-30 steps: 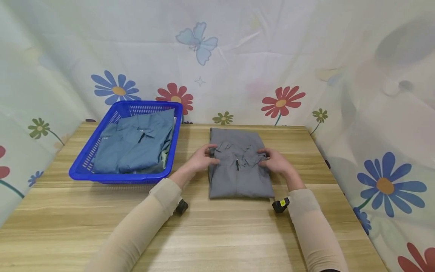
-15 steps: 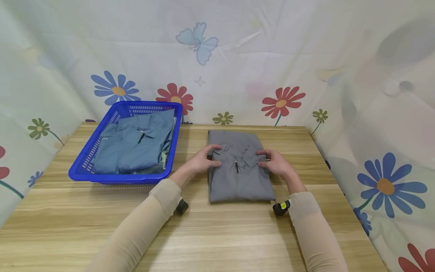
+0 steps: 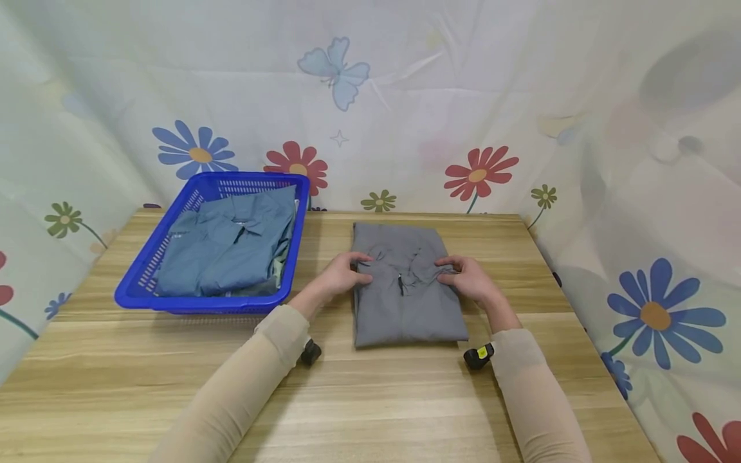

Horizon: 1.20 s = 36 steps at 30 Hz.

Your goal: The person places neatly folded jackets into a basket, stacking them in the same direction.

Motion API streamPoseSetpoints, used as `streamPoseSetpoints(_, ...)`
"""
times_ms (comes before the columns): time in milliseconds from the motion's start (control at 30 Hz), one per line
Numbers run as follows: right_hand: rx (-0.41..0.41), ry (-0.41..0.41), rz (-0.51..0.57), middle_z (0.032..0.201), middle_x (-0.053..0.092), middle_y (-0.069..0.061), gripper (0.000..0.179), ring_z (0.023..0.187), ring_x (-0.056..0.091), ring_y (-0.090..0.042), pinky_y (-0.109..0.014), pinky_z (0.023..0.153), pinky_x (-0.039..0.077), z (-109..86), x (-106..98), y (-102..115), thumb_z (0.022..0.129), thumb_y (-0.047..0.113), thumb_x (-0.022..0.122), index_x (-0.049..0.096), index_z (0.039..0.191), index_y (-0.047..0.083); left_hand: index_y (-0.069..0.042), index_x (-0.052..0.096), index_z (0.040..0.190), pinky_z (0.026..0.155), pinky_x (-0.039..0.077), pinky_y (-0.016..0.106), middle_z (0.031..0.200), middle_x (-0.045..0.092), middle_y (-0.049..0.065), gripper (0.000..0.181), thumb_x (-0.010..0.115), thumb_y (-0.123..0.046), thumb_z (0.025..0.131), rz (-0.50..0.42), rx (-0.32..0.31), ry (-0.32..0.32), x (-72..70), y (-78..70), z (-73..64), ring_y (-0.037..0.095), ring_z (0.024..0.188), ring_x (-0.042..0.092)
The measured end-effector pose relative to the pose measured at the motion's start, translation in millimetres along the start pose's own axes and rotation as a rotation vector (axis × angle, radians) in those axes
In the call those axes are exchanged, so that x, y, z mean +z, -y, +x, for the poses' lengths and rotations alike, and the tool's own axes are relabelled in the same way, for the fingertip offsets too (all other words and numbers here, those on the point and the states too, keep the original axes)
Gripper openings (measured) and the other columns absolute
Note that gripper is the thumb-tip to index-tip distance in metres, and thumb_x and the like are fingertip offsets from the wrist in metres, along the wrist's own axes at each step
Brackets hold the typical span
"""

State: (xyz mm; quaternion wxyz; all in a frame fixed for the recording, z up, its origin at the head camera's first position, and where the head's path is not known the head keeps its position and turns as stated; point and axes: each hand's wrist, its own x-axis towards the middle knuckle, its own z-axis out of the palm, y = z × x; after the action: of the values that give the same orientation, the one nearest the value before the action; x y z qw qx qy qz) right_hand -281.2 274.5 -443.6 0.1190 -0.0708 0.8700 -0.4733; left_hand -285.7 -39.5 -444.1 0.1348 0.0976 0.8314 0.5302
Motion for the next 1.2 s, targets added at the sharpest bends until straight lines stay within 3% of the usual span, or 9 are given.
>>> streamPoseSetpoints(367, -0.006, -0.017, 0.028, 0.15, 0.046, -0.026, 0.042, 0.122, 0.047, -0.031, -0.025, 0.083, 0.045, -5.2, 1, 9, 0.101, 0.007, 0.065, 0.058, 0.14, -0.005, -0.01, 0.069, 0.133, 0.106, 0.045, 0.046, 0.153, 0.047, 0.016, 0.043, 0.074, -0.001, 0.091, -0.087, -0.025, -0.059, -0.2, 1.6, -2.7, 0.033, 0.146, 0.035)
streamPoseSetpoints(467, -0.004, -0.029, 0.029, 0.148, 0.049, -0.024, 0.041, 0.123, 0.048, -0.03, -0.023, 0.084, 0.045, -6.1, 0, 9, 0.101, 0.007, 0.065, 0.059, 0.14, -0.004, -0.01, 0.07, 0.132, 0.105, 0.045, 0.044, 0.152, 0.049, 0.015, 0.043, 0.074, 0.001, 0.09, -0.09, -0.023, -0.078, 1.1, 0.2, -3.8, 0.032, 0.144, 0.037)
streamPoseSetpoints(700, -0.04, -0.049, 0.03, 0.139, 0.056, -0.024, 0.041, 0.099, 0.05, -0.023, -0.024, 0.074, 0.045, -13.2, -3, 19, 0.099, 0.007, 0.067, 0.061, 0.138, -0.005, -0.011, 0.071, 0.13, 0.107, 0.044, 0.044, 0.151, 0.05, 0.013, 0.042, 0.075, 0.0, 0.09, -0.092, -0.015, -0.106, 0.4, -6.0, -9.5, 0.03, 0.145, 0.037)
streamPoseSetpoints(867, -0.053, -0.054, 0.028, 0.139, 0.057, -0.023, 0.041, 0.101, 0.049, -0.025, -0.025, 0.077, 0.044, -17.8, -6, 28, 0.099, 0.008, 0.068, 0.061, 0.138, -0.003, -0.013, 0.072, 0.129, 0.105, 0.046, 0.045, 0.147, 0.054, 0.011, 0.041, 0.077, -0.003, 0.09, -0.064, 0.007, -0.134, -3.4, -13.2, -17.8, 0.029, 0.139, 0.044)
streamPoseSetpoints(1033, -0.056, -0.061, 0.058, 0.139, 0.056, -0.021, 0.04, 0.107, 0.05, -0.025, -0.023, 0.08, 0.046, -21.8, -9, 38, 0.099, 0.009, 0.068, 0.062, 0.137, -0.002, -0.014, 0.072, 0.13, 0.09, 0.052, 0.038, 0.142, 0.058, 0.009, 0.041, 0.077, -0.005, 0.09, -0.032, 0.031, -0.151, -7.6, -24.6, -27.3, 0.024, 0.116, 0.058)
streamPoseSetpoints(1200, -0.068, -0.071, 0.082, 0.14, 0.056, -0.021, 0.041, 0.109, 0.053, -0.02, -0.022, 0.081, 0.049, -25.9, -13, 51, 0.099, 0.01, 0.069, 0.061, 0.138, -0.002, -0.013, 0.071, 0.131, 0.075, 0.051, 0.032, 0.139, 0.059, 0.01, 0.041, 0.076, -0.006, 0.092, -0.015, 0.06, -0.156, -16.1, -39.8, -36.8, 0.021, 0.091, 0.059)
